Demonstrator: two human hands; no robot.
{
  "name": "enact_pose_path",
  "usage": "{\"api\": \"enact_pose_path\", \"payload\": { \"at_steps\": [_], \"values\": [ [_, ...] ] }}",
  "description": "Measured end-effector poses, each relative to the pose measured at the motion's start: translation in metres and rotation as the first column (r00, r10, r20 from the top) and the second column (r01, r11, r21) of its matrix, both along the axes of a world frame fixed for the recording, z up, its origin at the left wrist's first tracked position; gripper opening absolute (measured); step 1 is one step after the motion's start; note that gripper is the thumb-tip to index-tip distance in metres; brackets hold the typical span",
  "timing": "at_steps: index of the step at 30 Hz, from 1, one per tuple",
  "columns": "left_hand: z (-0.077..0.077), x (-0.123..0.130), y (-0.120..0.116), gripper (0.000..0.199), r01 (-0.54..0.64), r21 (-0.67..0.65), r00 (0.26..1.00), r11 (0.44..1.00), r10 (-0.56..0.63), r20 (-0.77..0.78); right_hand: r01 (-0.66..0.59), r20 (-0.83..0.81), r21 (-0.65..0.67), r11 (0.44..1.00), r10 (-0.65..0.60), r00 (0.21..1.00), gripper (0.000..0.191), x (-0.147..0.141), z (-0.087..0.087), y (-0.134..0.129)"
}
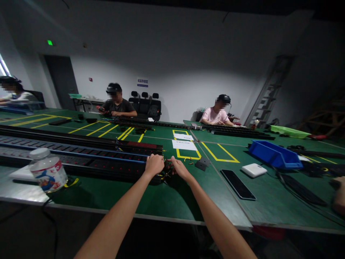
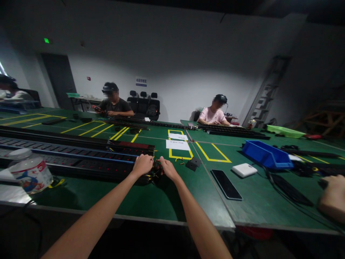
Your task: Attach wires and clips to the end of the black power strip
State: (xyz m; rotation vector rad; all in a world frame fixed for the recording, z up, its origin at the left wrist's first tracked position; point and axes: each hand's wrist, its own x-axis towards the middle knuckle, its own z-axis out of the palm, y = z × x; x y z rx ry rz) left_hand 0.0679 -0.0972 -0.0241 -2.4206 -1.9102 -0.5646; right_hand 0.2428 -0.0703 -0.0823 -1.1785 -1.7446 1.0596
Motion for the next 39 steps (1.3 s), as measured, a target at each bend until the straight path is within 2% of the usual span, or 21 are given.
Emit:
{"api": "enact_pose_path", "payload": {
  "at_steps": [12, 14, 16, 17, 19, 22, 24, 28, 32, 39],
  "values": [
    [0.0, 0.0, 0.0, 0.035, -0.006, 0.001, 1.0, 1.0, 0.006, 0.001, 0.012, 0.043, 0.019, 1.0, -0.013, 0.999, 0.075, -0.001, -0.001, 0.0],
    [0.0, 0.001, 0.0, 0.035, -0.01, -0.001, 1.0, 1.0, 0.01, -0.002, 0.066, 0.083, 0.048, 0.997, -0.069, 0.994, 0.07, 0.001, 0.0, 0.001],
    [0.0, 0.001, 0.0, 0.036, -0.012, 0.0, 1.0, 1.0, 0.012, -0.006, 0.173, 0.173, 0.102, 0.98, -0.189, 0.967, 0.061, 0.005, 0.004, 0.0],
    [0.0, 0.001, 0.0, 0.036, -0.011, 0.001, 1.0, 1.0, 0.011, -0.007, 0.242, 0.242, 0.136, 0.961, -0.269, 0.932, 0.054, 0.007, 0.006, -0.001],
    [0.0, 0.001, -0.001, 0.035, -0.008, 0.002, 1.0, 1.0, 0.008, -0.007, 0.383, 0.404, 0.207, 0.9, -0.436, 0.804, 0.042, 0.012, 0.011, -0.005],
    [0.001, 0.0, -0.001, 0.036, -0.002, 0.004, 1.0, 1.0, 0.002, -0.001, 0.523, 0.578, 0.288, 0.802, -0.581, 0.573, 0.045, 0.019, 0.019, -0.014],
    [0.001, 0.0, -0.002, 0.036, 0.001, 0.005, 1.0, 1.0, -0.001, 0.007, 0.547, 0.629, 0.342, 0.764, -0.618, 0.471, 0.047, 0.021, 0.024, -0.019],
    [0.0, -0.001, -0.002, 0.035, 0.001, -0.001, 1.0, 1.0, -0.001, 0.019, 0.529, 0.675, 0.421, 0.737, -0.644, 0.36, 0.039, 0.025, 0.027, -0.023],
    [0.0, -0.001, -0.002, 0.035, 0.002, -0.01, 1.0, 1.0, -0.002, 0.019, 0.494, 0.729, 0.39, 0.777, -0.588, 0.35, 0.037, 0.029, 0.022, -0.021],
    [0.002, 0.0, -0.004, 0.035, -0.002, -0.023, 1.0, 1.0, 0.003, 0.019, 0.358, 0.709, 0.409, 0.84, -0.539, 0.455, 0.037, 0.024, 0.016, -0.016]
  ]
}}
